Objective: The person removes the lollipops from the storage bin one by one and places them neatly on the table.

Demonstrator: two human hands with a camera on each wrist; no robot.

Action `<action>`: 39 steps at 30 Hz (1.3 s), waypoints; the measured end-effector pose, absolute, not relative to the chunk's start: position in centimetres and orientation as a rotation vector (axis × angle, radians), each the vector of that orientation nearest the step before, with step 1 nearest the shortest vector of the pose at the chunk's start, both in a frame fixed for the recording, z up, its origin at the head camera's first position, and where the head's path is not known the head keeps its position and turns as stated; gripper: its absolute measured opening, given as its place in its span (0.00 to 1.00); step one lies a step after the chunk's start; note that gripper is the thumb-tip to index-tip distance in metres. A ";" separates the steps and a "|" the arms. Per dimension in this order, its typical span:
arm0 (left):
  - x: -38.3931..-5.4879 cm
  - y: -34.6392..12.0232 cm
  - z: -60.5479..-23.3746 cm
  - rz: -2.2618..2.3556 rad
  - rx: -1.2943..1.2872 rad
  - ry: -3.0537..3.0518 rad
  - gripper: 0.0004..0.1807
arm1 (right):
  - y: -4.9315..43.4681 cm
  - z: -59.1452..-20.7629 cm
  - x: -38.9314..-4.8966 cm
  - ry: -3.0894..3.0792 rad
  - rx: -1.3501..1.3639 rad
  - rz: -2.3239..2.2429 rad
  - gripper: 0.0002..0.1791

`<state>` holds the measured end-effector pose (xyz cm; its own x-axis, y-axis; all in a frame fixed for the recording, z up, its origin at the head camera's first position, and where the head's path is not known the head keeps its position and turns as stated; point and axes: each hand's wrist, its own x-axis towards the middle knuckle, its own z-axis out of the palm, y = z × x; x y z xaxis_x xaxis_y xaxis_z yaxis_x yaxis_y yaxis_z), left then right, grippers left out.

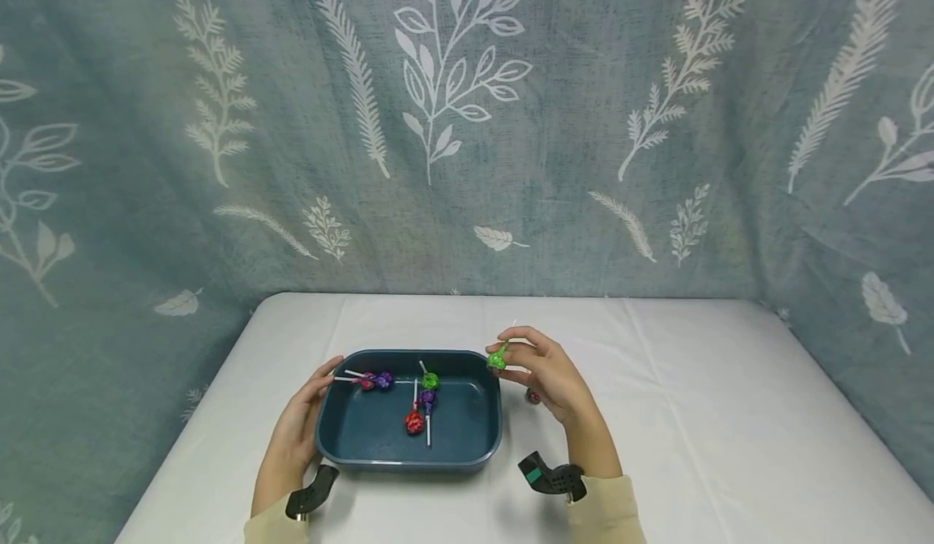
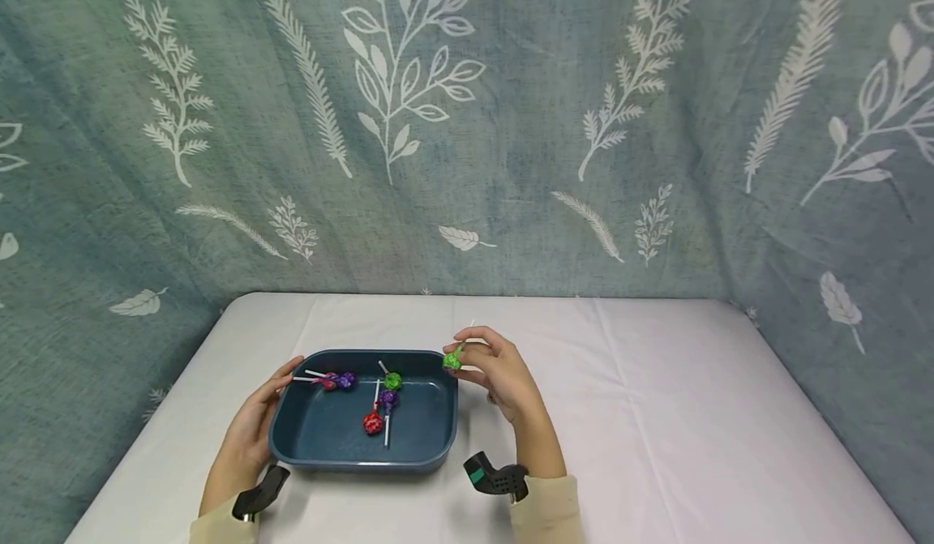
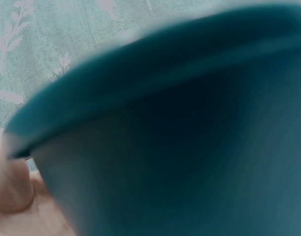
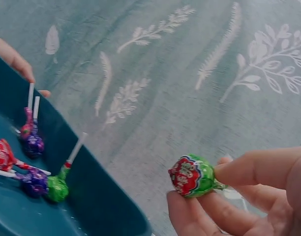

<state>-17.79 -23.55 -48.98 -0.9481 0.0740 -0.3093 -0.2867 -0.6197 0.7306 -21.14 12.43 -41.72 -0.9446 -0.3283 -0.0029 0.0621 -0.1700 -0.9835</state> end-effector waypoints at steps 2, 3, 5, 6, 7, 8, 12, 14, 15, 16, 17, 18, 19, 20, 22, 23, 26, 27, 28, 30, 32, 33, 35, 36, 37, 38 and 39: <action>-17.7 -23.5 -48.8 2.633 -0.371 1.249 0.22 | 13.0 -41.6 -21.3 1.818 -0.243 -2.247 0.15; -17.7 -23.6 -48.8 2.631 -0.362 1.250 0.23 | 13.2 -41.6 -21.3 1.812 -0.211 -2.263 0.16; -17.6 -23.6 -48.7 2.636 -0.357 1.236 0.23 | 13.7 -41.7 -21.4 1.813 -0.161 -2.277 0.20; -17.6 -23.7 -48.7 2.636 -0.353 1.239 0.23 | 14.0 -41.7 -21.5 1.811 -0.142 -2.282 0.22; -17.6 -23.7 -48.8 2.636 -0.351 1.242 0.23 | 14.2 -41.8 -21.5 1.810 -0.122 -2.288 0.23; -17.6 -23.8 -48.8 2.636 -0.345 1.249 0.22 | 14.5 -41.9 -21.6 1.815 -0.107 -2.288 0.24; -17.5 -23.8 -48.7 2.633 -0.339 1.265 0.20 | 15.4 -42.3 -21.6 1.851 -0.081 -2.283 0.22; -17.4 -23.8 -48.6 2.629 -0.336 1.272 0.20 | 15.9 -42.5 -21.7 1.876 -0.082 -2.279 0.20; -17.4 -23.8 -48.5 2.627 -0.338 1.272 0.20 | 16.1 -42.6 -21.7 1.887 -0.078 -2.279 0.19; -17.3 -23.8 -48.5 2.623 -0.333 1.280 0.21 | 16.3 -42.6 -21.7 1.901 -0.077 -2.276 0.18; -17.3 -23.8 -48.4 2.619 -0.333 1.286 0.21 | 16.5 -42.7 -21.8 1.910 -0.066 -2.276 0.17; -17.3 -23.8 -48.3 2.616 -0.335 1.292 0.22 | 16.7 -42.8 -21.8 1.919 -0.056 -2.275 0.17; -17.3 -23.7 -48.3 2.612 -0.340 1.293 0.23 | 16.8 -42.9 -21.8 1.931 -0.043 -2.275 0.17; -17.3 -23.7 -48.2 2.611 -0.340 1.294 0.25 | 17.0 -42.9 -21.8 1.943 -0.020 -2.272 0.17; -17.3 -23.7 -48.3 2.617 -0.352 1.282 0.25 | 17.5 -43.0 -21.8 1.985 0.020 -2.252 0.18; -17.3 -23.7 -48.3 2.618 -0.354 1.277 0.25 | 17.7 -43.1 -21.8 2.011 0.045 -2.237 0.19; -17.3 -23.7 -48.5 2.628 -0.358 1.263 0.24 | 18.5 -43.3 -21.8 2.083 0.133 -2.193 0.21; -17.3 -23.7 -48.5 2.630 -0.361 1.260 0.22 | 18.8 -43.3 -21.7 2.102 0.161 -2.181 0.21; -17.3 -23.7 -48.6 2.630 -0.361 1.259 0.22 | 19.1 -43.4 -21.7 2.122 0.194 -2.171 0.22; -17.4 -23.7 -48.7 2.630 -0.363 1.267 0.22 | 19.6 -43.6 -21.8 2.151 0.248 -2.159 0.21; -17.5 -23.7 -48.9 2.633 -0.372 1.262 0.21 | 20.1 -43.7 -21.8 2.172 0.288 -2.148 0.21; -17.6 -23.8 -49.0 2.636 -0.379 1.256 0.21 | 20.3 -43.8 -21.8 2.190 0.302 -2.134 0.22; -17.7 -23.8 -49.2 2.639 -0.388 1.252 0.21 | 20.8 -43.9 -21.8 2.212 0.330 -2.110 0.22; -17.8 -23.8 -49.3 2.638 -0.387 1.252 0.21 | 21.0 -44.0 -21.7 2.218 0.345 -2.100 0.22; -17.8 -23.8 -49.3 2.641 -0.390 1.245 0.22 | 21.2 -44.0 -21.7 2.234 0.363 -2.079 0.22; -17.8 -23.8 -49.4 2.642 -0.392 1.240 0.22 | 21.3 -44.1 -21.7 2.248 0.383 -2.060 0.22; -17.9 -23.8 -49.4 2.643 -0.391 1.238 0.22 | 21.4 -44.2 -21.7 2.264 0.399 -2.039 0.23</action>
<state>-17.88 -23.81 -49.43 -0.9458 0.0648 -0.3182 -0.2859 -0.6308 0.7214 -21.71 21.42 -44.20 -0.9639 0.1451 -0.2232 0.2371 0.0867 -0.9676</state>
